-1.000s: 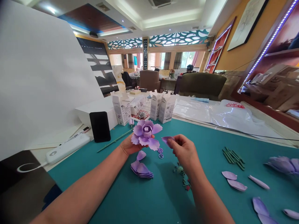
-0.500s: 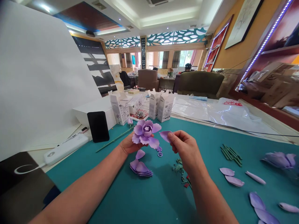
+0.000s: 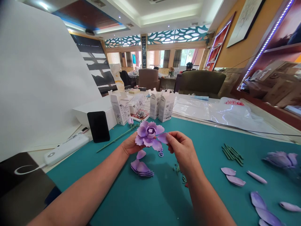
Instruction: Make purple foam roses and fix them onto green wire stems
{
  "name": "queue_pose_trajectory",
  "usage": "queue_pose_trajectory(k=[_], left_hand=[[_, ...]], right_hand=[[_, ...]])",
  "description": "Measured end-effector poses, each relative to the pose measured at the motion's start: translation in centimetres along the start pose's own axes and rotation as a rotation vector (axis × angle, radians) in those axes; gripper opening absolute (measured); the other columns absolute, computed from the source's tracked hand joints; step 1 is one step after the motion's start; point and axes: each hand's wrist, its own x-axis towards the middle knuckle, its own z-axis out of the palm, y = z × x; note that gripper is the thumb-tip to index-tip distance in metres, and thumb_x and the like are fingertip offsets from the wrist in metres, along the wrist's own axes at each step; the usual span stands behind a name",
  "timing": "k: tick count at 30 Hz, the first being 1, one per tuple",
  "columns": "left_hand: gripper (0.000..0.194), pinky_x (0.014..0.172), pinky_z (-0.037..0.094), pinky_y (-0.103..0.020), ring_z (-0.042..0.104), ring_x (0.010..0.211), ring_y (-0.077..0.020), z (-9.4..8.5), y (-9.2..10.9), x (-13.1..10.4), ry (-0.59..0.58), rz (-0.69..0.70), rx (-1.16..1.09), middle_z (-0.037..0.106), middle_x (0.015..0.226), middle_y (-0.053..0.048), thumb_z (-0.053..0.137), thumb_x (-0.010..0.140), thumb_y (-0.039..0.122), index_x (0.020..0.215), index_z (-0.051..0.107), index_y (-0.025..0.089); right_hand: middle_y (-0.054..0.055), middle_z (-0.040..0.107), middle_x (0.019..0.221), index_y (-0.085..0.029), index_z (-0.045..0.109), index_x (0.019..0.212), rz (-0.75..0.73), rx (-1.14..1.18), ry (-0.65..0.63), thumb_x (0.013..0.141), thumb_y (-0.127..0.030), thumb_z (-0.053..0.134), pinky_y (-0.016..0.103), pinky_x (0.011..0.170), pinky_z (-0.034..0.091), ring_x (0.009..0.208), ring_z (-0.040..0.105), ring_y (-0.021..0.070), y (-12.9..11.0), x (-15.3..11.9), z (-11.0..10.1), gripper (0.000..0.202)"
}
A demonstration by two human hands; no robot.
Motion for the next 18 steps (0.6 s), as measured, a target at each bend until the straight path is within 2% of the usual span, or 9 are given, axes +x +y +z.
queue_pose_trajectory(k=[10,18], left_hand=[[0.034,0.065,0.048,-0.029,0.061,0.065,-0.0141,0.12,-0.26,0.24,-0.006,-0.007,0.006,0.065,0.075,-0.002,0.078,0.056,0.021,0.086,0.062,0.017],[0.039,0.066,0.048,-0.028,0.061,0.069,-0.0138,0.23,-0.35,0.33,-0.016,-0.003,-0.004,0.067,0.081,-0.004,0.079,0.057,0.021,0.092,0.063,0.017]], right_hand=[[-0.003,0.052,0.048,-0.017,0.06,0.062,0.017,-0.009,0.02,0.062,-0.043,0.074,0.023,0.042,0.033,0.043,0.042,0.0077,-0.02,-0.06,0.24,0.029],[-0.004,0.052,0.048,-0.017,0.062,0.069,0.051,0.057,0.023,0.06,-0.04,0.075,0.022,0.039,0.029,0.04,0.041,0.0068,0.02,-0.01,0.4,0.028]])
